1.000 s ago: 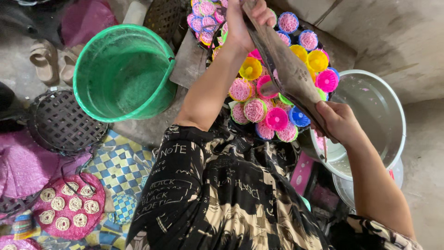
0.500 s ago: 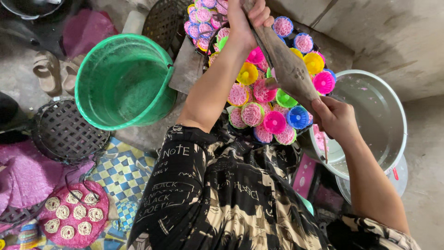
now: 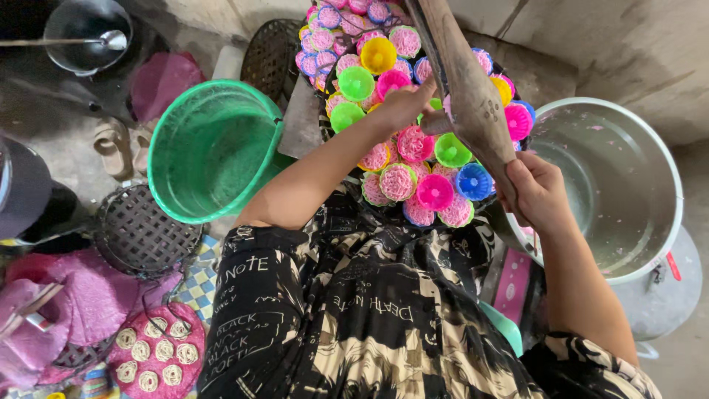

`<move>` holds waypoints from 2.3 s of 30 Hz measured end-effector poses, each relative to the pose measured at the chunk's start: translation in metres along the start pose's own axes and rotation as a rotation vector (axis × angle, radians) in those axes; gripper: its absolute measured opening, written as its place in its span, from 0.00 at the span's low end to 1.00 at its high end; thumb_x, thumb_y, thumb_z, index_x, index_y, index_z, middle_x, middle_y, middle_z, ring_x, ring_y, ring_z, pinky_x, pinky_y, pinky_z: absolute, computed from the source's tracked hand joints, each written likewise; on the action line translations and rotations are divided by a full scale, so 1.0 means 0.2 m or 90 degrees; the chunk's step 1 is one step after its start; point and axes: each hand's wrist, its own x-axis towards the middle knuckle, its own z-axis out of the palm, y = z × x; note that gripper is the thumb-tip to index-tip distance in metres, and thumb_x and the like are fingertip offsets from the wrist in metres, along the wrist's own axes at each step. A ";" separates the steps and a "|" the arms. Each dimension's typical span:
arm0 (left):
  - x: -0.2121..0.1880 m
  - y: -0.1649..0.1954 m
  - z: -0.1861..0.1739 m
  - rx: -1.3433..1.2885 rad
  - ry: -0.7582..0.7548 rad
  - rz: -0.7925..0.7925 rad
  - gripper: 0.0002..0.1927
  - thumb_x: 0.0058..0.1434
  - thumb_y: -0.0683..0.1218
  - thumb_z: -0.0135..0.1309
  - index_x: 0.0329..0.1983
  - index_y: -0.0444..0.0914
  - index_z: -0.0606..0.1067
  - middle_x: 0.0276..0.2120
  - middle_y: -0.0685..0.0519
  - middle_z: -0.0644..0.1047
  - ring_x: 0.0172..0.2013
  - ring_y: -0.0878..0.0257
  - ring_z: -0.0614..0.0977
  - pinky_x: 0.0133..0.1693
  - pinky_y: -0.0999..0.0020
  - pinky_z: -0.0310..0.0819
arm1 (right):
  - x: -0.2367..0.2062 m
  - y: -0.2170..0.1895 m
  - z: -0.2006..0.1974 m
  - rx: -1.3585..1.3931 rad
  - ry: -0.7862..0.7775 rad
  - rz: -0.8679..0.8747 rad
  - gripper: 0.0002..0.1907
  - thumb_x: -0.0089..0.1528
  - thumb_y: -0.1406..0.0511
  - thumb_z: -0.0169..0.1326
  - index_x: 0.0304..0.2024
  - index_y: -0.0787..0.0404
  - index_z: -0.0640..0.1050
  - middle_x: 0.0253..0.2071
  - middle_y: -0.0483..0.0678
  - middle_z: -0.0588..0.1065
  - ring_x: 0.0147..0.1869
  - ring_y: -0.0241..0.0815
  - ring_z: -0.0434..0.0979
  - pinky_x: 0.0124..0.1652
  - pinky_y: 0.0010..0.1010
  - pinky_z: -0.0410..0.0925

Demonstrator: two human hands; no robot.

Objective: The person sits on the floor and presses pink paste from a basin into a wooden hand extruder using a stick, then extrudes the paste into flower-shaped plastic cups arranged on a tray. They periodically lift a green basin of colorful plastic cups, place empty cups onto the tray, and stack finished cups.

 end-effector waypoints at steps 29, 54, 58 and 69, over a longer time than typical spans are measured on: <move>-0.68 0.19 -0.05 0.584 0.265 0.562 0.26 0.62 0.56 0.60 0.58 0.38 0.76 0.63 0.46 0.68 0.60 0.45 0.70 0.54 0.43 0.66 | -0.10 0.22 0.03 0.166 0.063 -0.063 0.17 0.74 0.58 0.43 0.42 0.64 0.74 0.28 0.47 0.73 0.24 0.35 0.70 0.24 0.26 0.64; -0.79 0.58 0.62 0.637 -0.148 0.703 0.05 0.57 0.46 0.57 0.29 0.40 0.76 0.26 0.47 0.80 0.28 0.49 0.84 0.31 0.52 0.77 | -0.50 -0.50 -0.30 -0.300 0.128 -0.355 0.25 0.53 0.69 0.61 0.47 0.63 0.62 0.28 0.47 0.72 0.34 0.43 0.75 0.35 0.34 0.69; -0.70 0.63 0.53 0.593 -0.065 0.699 0.07 0.54 0.49 0.62 0.28 0.42 0.77 0.23 0.48 0.78 0.25 0.46 0.81 0.29 0.50 0.75 | -0.64 -0.23 -0.59 -0.012 0.199 -0.248 0.24 0.60 0.68 0.58 0.53 0.67 0.62 0.30 0.47 0.70 0.32 0.37 0.75 0.29 0.25 0.67; -0.29 0.73 0.89 -0.195 -0.260 0.772 0.12 0.61 0.40 0.62 0.45 0.39 0.74 0.50 0.43 0.73 0.51 0.46 0.76 0.59 0.36 0.69 | -0.41 0.57 -0.59 0.582 0.548 -0.556 0.09 0.72 0.62 0.51 0.50 0.60 0.69 0.45 0.48 0.73 0.53 0.41 0.74 0.61 0.35 0.65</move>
